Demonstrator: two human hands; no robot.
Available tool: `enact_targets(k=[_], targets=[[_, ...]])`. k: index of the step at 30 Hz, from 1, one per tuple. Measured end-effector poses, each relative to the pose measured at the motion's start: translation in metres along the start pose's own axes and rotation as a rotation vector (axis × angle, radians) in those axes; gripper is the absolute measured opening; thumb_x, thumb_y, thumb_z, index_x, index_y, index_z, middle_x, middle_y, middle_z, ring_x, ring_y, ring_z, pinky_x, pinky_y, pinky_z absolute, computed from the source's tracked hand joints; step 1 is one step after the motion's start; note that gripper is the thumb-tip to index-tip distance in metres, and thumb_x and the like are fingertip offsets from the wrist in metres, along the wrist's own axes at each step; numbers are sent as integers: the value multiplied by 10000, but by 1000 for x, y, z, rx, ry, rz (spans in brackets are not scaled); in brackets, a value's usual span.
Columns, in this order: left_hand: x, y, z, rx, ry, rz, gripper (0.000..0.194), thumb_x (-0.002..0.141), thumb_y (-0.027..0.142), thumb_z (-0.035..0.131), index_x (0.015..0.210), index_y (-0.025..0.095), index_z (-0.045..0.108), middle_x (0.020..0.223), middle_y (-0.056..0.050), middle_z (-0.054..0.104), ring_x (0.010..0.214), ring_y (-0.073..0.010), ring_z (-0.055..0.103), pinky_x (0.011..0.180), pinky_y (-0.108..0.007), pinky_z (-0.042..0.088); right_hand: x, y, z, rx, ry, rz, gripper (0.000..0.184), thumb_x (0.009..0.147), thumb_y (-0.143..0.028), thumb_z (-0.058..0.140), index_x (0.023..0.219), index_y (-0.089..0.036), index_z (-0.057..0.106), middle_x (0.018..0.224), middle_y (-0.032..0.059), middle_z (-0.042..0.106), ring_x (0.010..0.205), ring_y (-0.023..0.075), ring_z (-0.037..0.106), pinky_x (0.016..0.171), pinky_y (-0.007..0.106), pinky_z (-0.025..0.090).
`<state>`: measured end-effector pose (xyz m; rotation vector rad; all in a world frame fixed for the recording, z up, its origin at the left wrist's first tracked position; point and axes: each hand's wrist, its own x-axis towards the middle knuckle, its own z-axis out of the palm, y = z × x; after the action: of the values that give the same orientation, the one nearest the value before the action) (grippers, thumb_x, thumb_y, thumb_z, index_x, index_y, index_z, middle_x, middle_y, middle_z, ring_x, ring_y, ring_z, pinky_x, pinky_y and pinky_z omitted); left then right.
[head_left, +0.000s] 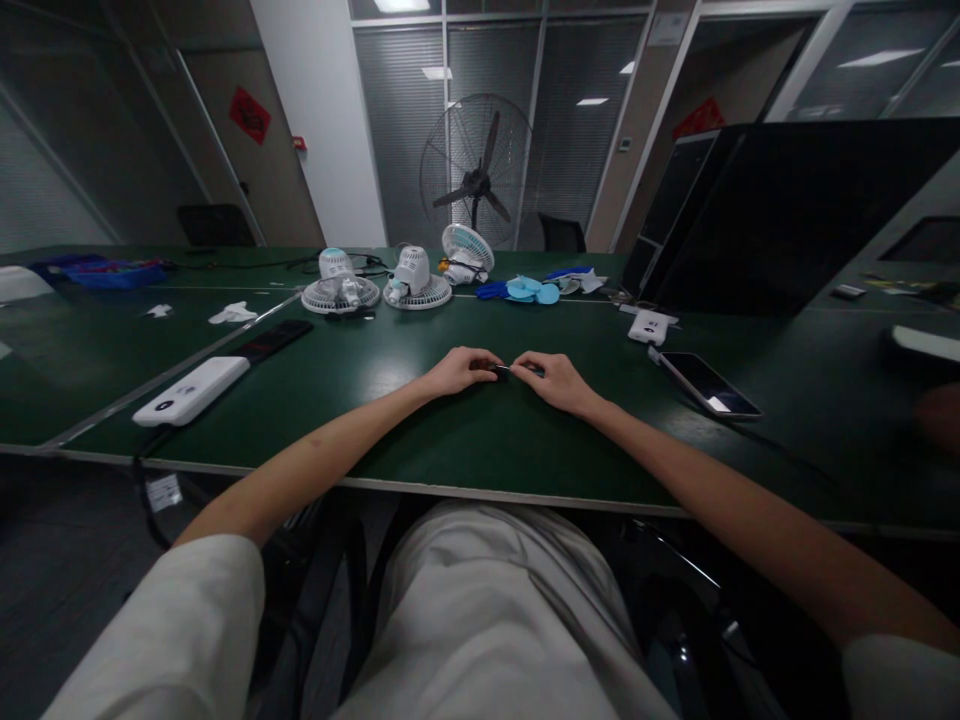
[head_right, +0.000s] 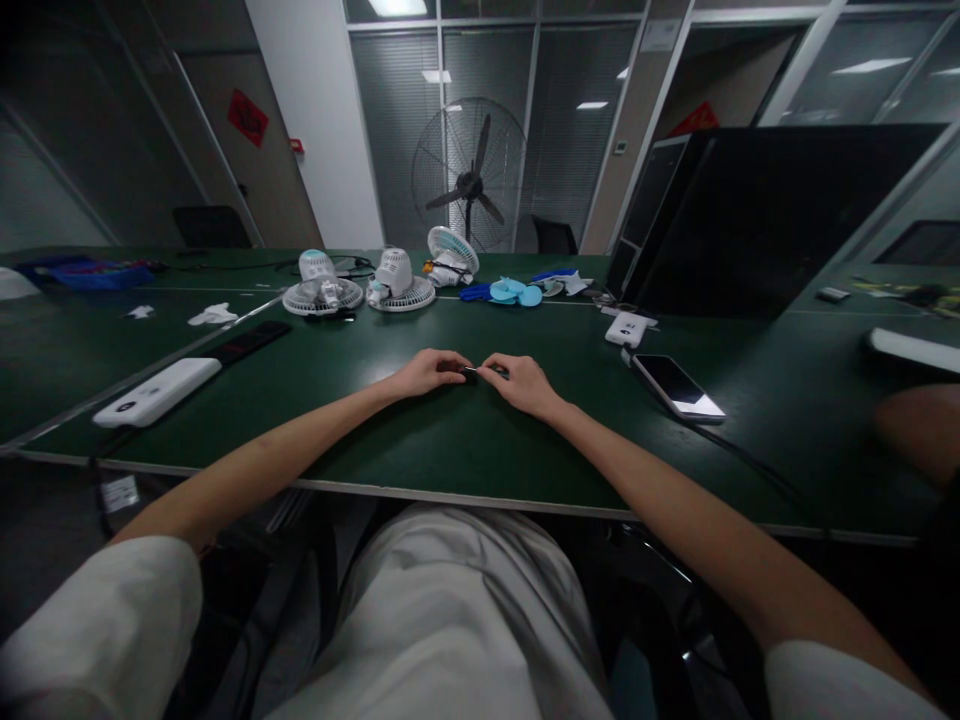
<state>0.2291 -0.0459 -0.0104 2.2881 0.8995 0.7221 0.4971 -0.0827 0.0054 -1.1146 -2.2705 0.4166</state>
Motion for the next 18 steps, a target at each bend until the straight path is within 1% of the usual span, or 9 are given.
enact_targets(k=[5, 8, 10, 12, 15, 18], targets=[[0, 2, 2, -66, 10, 13, 565, 932, 357, 733, 1458, 175, 639, 1096, -74, 725, 972, -205, 677, 869, -314, 514, 1, 4, 0, -11, 72, 36, 366, 1054, -507, 545, 1137, -217, 752, 1054, 77, 782, 891, 234, 709, 780, 335, 520], [0, 3, 3, -66, 15, -22, 620, 936, 353, 725, 1513, 171, 589, 1110, -83, 720, 959, -202, 675, 855, -316, 521, 3, 8, 1, -62, 112, 98, 366, 1038, -513, 567, 1114, -214, 764, 1015, 81, 780, 848, 236, 701, 758, 341, 511], [0, 5, 3, -63, 24, -34, 631, 933, 342, 729, 1518, 162, 577, 1110, -85, 718, 952, -199, 675, 849, -316, 524, 4, 10, 2, -90, 115, 131, 359, 1026, -518, 582, 1092, -223, 776, 986, 76, 780, 822, 235, 696, 745, 343, 505], [-1, 6, 3, -43, 30, -35, 573, 935, 341, 733, 1465, 157, 619, 1104, -85, 717, 954, -200, 674, 849, -320, 525, 3, 10, 2, -98, 102, 146, 355, 1021, -520, 583, 1088, -234, 783, 965, 67, 780, 806, 233, 694, 726, 341, 499], [-2, 7, 3, 21, 50, -26, 386, 943, 376, 735, 1266, 164, 735, 1094, -85, 716, 959, -207, 672, 849, -329, 524, 2, 10, 2, -106, 90, 148, 343, 1013, -516, 593, 1085, -246, 792, 956, 59, 781, 805, 233, 696, 711, 338, 491], [-3, 8, 4, 85, 72, 12, 302, 945, 410, 739, 1126, 170, 770, 1086, -87, 701, 934, -209, 669, 834, -338, 532, 1, 9, 1, -109, 134, 167, 348, 1009, -514, 598, 1076, -235, 796, 938, 64, 782, 802, 234, 696, 721, 341, 488]])
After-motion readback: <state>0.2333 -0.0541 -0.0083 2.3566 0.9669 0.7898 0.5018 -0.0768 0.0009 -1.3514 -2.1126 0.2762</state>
